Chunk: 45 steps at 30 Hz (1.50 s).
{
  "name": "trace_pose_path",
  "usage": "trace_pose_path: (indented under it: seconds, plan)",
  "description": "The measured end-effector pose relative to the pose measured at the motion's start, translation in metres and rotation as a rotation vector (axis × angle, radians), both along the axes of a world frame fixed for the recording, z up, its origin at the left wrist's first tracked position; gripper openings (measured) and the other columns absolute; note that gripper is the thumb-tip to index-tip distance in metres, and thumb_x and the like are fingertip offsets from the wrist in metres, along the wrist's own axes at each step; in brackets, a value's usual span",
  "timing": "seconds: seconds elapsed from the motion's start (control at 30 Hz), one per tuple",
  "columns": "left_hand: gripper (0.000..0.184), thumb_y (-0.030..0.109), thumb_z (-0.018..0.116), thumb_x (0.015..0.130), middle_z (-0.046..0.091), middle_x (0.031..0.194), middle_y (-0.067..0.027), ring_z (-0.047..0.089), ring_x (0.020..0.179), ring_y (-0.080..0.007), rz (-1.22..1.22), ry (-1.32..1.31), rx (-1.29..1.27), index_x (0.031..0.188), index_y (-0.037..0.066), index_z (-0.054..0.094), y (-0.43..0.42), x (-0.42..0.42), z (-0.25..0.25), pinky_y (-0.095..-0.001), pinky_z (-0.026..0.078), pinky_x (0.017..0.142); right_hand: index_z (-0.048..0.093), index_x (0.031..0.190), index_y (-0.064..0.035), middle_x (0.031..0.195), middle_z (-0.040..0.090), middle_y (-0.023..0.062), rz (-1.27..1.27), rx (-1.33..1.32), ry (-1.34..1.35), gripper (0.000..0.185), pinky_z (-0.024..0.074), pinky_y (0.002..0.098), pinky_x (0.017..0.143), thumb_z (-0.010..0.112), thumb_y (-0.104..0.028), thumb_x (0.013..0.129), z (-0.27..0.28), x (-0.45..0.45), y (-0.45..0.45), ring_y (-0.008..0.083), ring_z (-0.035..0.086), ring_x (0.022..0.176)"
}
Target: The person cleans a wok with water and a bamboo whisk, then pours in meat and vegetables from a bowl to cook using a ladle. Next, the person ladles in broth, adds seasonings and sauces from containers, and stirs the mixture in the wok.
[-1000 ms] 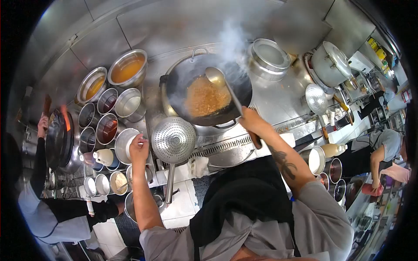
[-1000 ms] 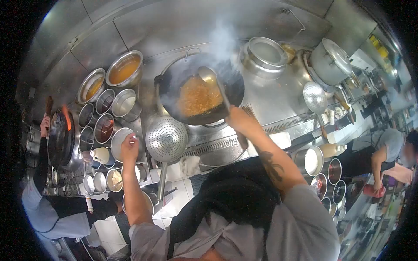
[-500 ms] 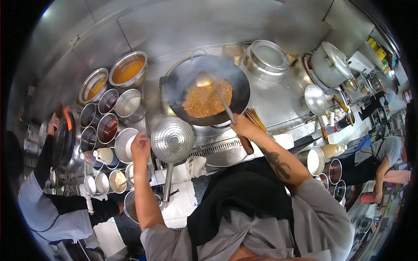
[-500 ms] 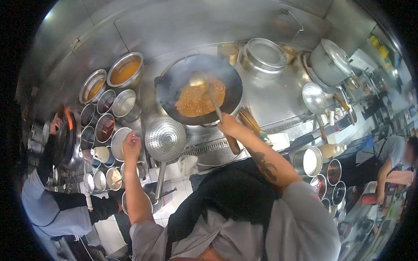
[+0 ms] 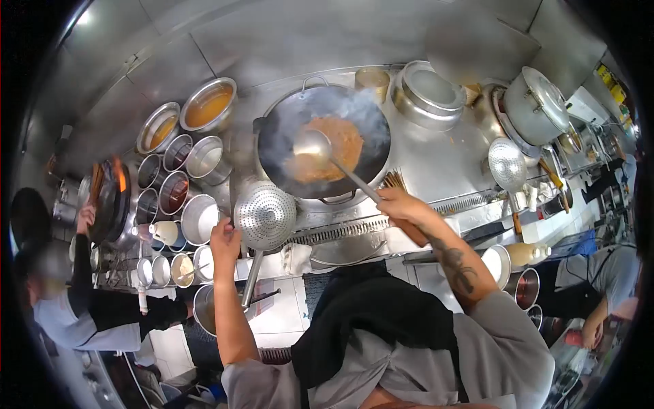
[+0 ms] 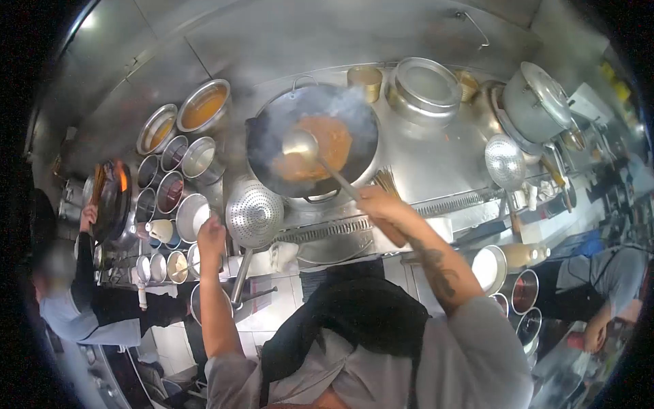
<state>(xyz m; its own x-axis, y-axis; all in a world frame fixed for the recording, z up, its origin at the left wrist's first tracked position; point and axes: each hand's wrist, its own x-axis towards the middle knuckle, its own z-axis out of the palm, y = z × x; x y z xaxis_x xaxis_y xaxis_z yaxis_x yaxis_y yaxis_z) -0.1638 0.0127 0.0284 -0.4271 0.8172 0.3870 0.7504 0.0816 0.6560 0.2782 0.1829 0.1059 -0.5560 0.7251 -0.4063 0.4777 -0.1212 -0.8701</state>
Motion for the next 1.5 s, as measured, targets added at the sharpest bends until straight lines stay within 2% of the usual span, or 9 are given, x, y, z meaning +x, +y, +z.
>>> trace_pose_path:
  seconds: [0.2,0.37,0.47,0.63,0.87,1.07,1.23,1.33,1.5]
  plan:
    - [0.036,0.003,0.066,0.073,0.060,0.088,-0.0103,0.057,0.074,-0.0165,0.061,-0.014,-0.097,0.109,-0.001,0.062,0.008,0.058,0.033,-0.0271,0.048,0.056,0.049,0.105,0.0074,0.082,0.063,0.0256,-0.017,0.391,-0.379,0.029,0.0520,0.0448,0.061,0.053,-0.014,0.087,-0.031,-0.039,0.026,0.0356,0.066,0.068]
    - [0.038,-0.001,0.065,0.074,0.057,0.086,-0.0079,0.055,0.067,-0.0135,0.104,0.007,-0.136,0.111,-0.001,0.060,-0.003,0.077,0.040,-0.0261,0.045,0.054,0.055,0.092,0.0007,0.064,0.050,-0.0005,0.052,-0.338,0.360,0.015,0.0441,0.0241,0.041,0.058,-0.012,0.085,-0.026,0.009,0.024,0.0089,0.050,0.047]
    - [0.036,0.000,0.063,0.075,0.058,0.078,-0.0068,0.055,0.063,-0.0113,0.198,-0.174,-0.127,0.110,-0.003,0.060,-0.035,0.074,0.037,-0.0244,0.045,0.056,0.057,0.103,0.0012,0.062,0.050,0.0015,0.070,-0.198,0.134,0.022,0.0439,0.0279,0.037,0.054,-0.008,0.083,-0.022,0.060,0.040,0.0117,0.052,0.044]
    - [0.034,0.002,0.061,0.076,0.062,0.075,-0.0066,0.057,0.064,-0.0109,0.206,-0.049,-0.251,0.110,-0.003,0.061,-0.015,0.080,0.043,-0.0248,0.047,0.058,0.049,0.112,0.0065,0.082,0.062,0.0305,-0.004,0.538,-0.370,0.036,0.0527,0.0438,0.066,0.055,-0.013,0.083,-0.070,0.005,0.038,0.0386,0.064,0.073]
    - [0.031,0.006,0.063,0.074,0.064,0.080,-0.0108,0.062,0.068,-0.0173,0.180,-0.105,-0.075,0.104,-0.002,0.064,-0.005,0.003,0.029,-0.0292,0.049,0.063,0.052,0.115,0.0078,0.093,0.063,0.0273,0.191,0.056,-0.159,0.039,0.0527,0.0424,0.073,0.051,-0.012,0.081,0.018,0.041,0.008,0.0377,0.065,0.084]
    - [0.031,0.012,0.063,0.072,0.066,0.084,-0.0166,0.065,0.078,-0.0300,0.223,0.165,-0.165,0.100,-0.002,0.064,-0.005,-0.117,-0.006,-0.0366,0.051,0.072,0.039,0.131,0.0084,0.098,0.063,0.0283,0.039,0.522,-0.649,0.052,0.0539,0.0434,0.071,0.048,-0.012,0.084,-0.026,-0.041,-0.004,0.0380,0.066,0.084]
    - [0.032,0.012,0.061,0.071,0.065,0.087,-0.0203,0.064,0.080,-0.0339,0.147,0.132,-0.234,0.099,-0.003,0.064,0.012,-0.175,-0.040,-0.0392,0.050,0.074,0.044,0.129,-0.0006,0.101,0.062,0.0289,0.145,0.370,-0.551,0.049,0.0466,0.0471,0.087,0.050,-0.012,0.082,0.025,-0.034,-0.041,0.0411,0.060,0.098]
    - [0.035,0.015,0.063,0.070,0.066,0.089,-0.0214,0.064,0.085,-0.0358,0.090,0.253,-0.389,0.100,-0.003,0.064,0.022,-0.193,-0.057,-0.0424,0.050,0.078,0.046,0.122,0.0053,0.091,0.064,0.0274,0.078,0.259,-0.587,0.042,0.0525,0.0459,0.071,0.047,-0.010,0.083,0.050,-0.031,-0.042,0.0377,0.065,0.083]
    - [0.054,0.032,0.073,0.065,0.063,0.105,-0.0259,0.059,0.104,-0.0381,-0.022,0.364,-0.749,0.103,-0.006,0.063,0.043,-0.209,-0.089,-0.0417,0.047,0.091,0.042,0.119,0.0143,0.087,0.065,0.0241,0.006,0.697,-0.738,0.039,0.0531,0.0457,0.066,0.043,-0.007,0.087,-0.018,-0.082,-0.048,0.0368,0.066,0.078]
